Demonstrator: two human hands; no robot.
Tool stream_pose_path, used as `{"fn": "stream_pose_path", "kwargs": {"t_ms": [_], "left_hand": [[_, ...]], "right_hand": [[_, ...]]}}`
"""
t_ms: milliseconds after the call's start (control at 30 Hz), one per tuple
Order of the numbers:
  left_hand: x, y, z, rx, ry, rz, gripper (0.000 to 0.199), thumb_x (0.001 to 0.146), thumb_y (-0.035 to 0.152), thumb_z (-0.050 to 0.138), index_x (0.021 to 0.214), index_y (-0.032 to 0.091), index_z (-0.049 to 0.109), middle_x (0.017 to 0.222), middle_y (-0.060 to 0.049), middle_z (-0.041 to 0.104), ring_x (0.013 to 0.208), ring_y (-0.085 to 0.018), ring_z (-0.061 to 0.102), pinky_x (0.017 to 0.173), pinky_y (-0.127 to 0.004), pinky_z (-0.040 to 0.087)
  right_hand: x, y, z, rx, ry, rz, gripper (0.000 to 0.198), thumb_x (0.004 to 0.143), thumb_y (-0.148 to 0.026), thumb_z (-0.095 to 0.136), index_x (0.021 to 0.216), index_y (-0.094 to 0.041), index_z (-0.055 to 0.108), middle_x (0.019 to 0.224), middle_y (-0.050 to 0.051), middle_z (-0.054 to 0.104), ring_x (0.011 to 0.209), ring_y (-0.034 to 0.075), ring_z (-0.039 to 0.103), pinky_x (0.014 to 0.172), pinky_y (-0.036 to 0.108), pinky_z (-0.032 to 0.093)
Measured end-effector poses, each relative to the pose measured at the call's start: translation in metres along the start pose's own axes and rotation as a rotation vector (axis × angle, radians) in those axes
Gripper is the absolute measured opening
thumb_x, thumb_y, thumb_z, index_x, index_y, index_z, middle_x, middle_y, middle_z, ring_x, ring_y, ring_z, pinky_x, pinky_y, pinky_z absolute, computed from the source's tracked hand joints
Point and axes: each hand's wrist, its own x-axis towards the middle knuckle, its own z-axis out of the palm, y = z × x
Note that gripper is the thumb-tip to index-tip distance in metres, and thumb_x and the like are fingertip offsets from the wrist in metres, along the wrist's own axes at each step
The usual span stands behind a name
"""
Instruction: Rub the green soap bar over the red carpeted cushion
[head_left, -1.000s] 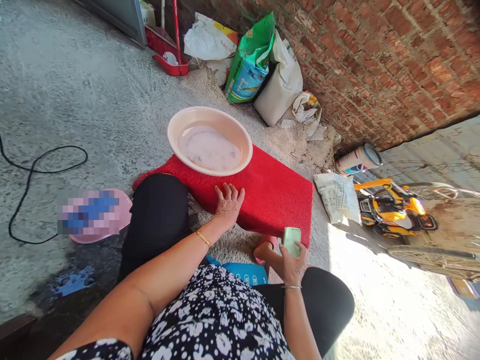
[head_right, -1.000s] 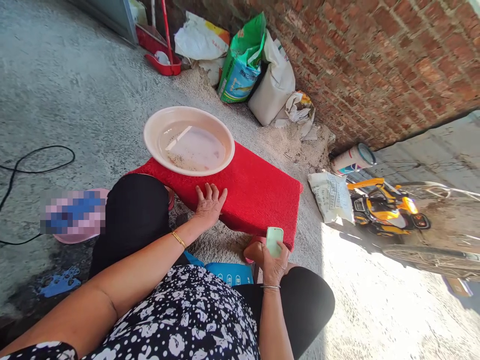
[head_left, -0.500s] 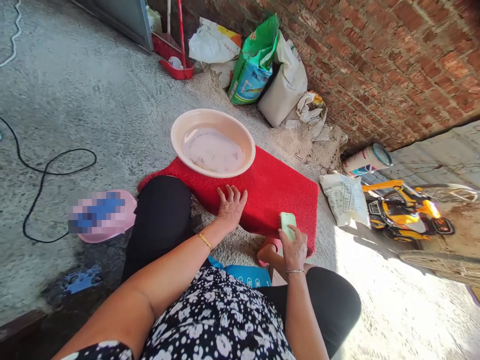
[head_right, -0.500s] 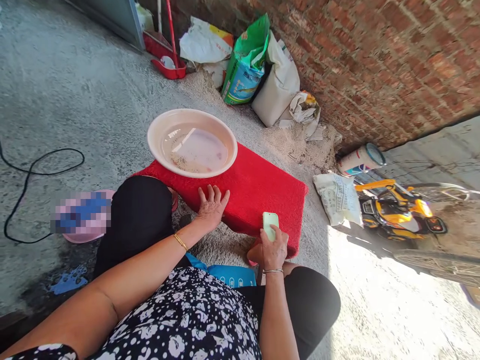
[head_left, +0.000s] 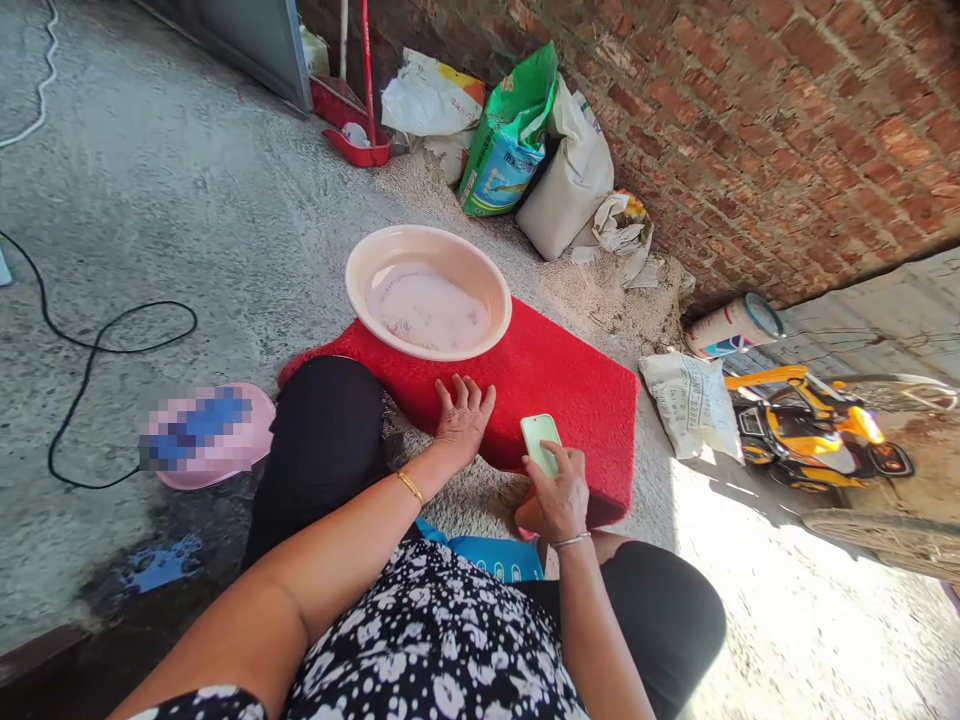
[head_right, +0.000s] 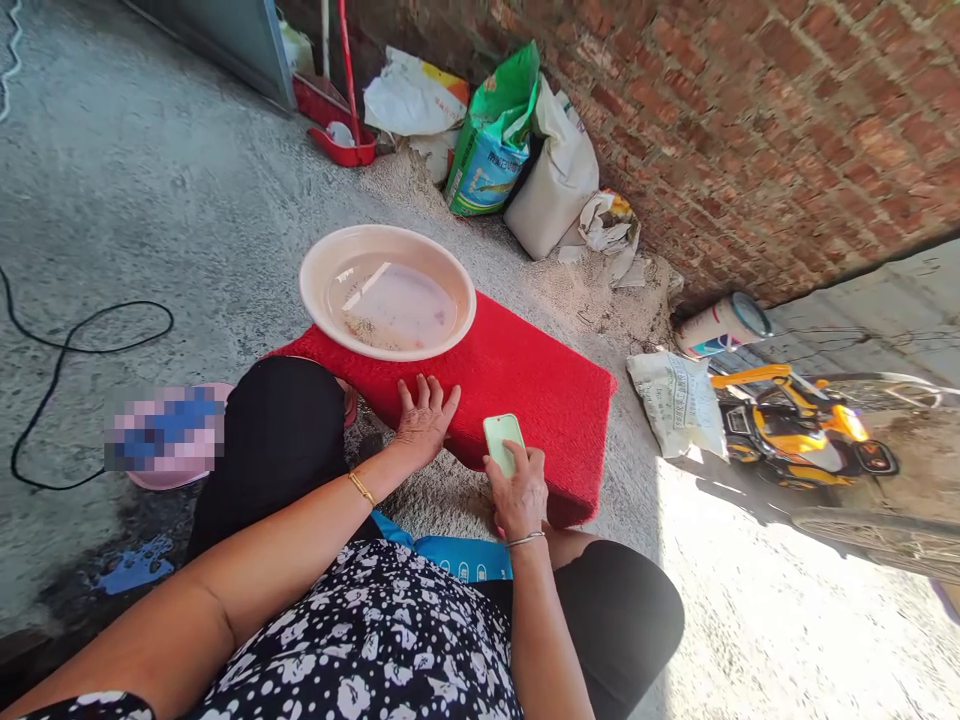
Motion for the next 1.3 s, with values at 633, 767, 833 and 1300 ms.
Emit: {"fn": "stream_pose_path", "kwargs": {"t_ms": [633, 767, 833, 1300], "left_hand": [[-0.001, -0.001, -0.003, -0.065, -0.011, -0.009, 0.054, 0.091, 0.021, 0.042, 0.145, 0.017, 0.036, 0.145, -0.022, 0.038, 0.138, -0.041, 0.026, 0.107, -0.072, 0.011], [-0.001, 0.000, -0.003, -0.068, -0.014, -0.009, 0.053, 0.091, 0.018, 0.039, 0.144, 0.017, 0.037, 0.144, -0.023, 0.039, 0.137, -0.041, 0.028, 0.107, -0.072, 0.012], [-0.001, 0.000, -0.003, -0.068, -0.014, -0.016, 0.052, 0.092, 0.015, 0.035, 0.144, 0.018, 0.037, 0.144, -0.022, 0.040, 0.137, -0.040, 0.028, 0.107, -0.072, 0.013], [0.000, 0.000, -0.003, -0.093, -0.003, -0.025, 0.055, 0.090, 0.009, 0.032, 0.143, 0.019, 0.039, 0.143, -0.020, 0.041, 0.138, -0.038, 0.028, 0.107, -0.072, 0.012]], "right_hand": [[-0.003, -0.003, 0.005, 0.026, -0.022, -0.057, 0.046, 0.079, -0.057, 0.056, 0.112, -0.027, 0.063, 0.103, 0.006, 0.052, 0.095, 0.021, 0.055, 0.077, 0.032, 0.046], [0.004, -0.008, 0.010, -0.021, -0.053, -0.026, 0.045, 0.081, -0.058, 0.053, 0.113, -0.028, 0.063, 0.105, 0.006, 0.051, 0.093, 0.020, 0.056, 0.073, 0.031, 0.045], [0.008, 0.001, 0.005, -0.056, -0.030, 0.065, 0.048, 0.080, -0.061, 0.052, 0.114, -0.028, 0.062, 0.104, 0.006, 0.052, 0.091, 0.021, 0.056, 0.071, 0.031, 0.044], [0.005, 0.024, -0.012, -0.058, 0.069, 0.176, 0.056, 0.077, -0.067, 0.051, 0.113, -0.026, 0.063, 0.101, 0.007, 0.052, 0.088, 0.023, 0.056, 0.072, 0.034, 0.043]]}}
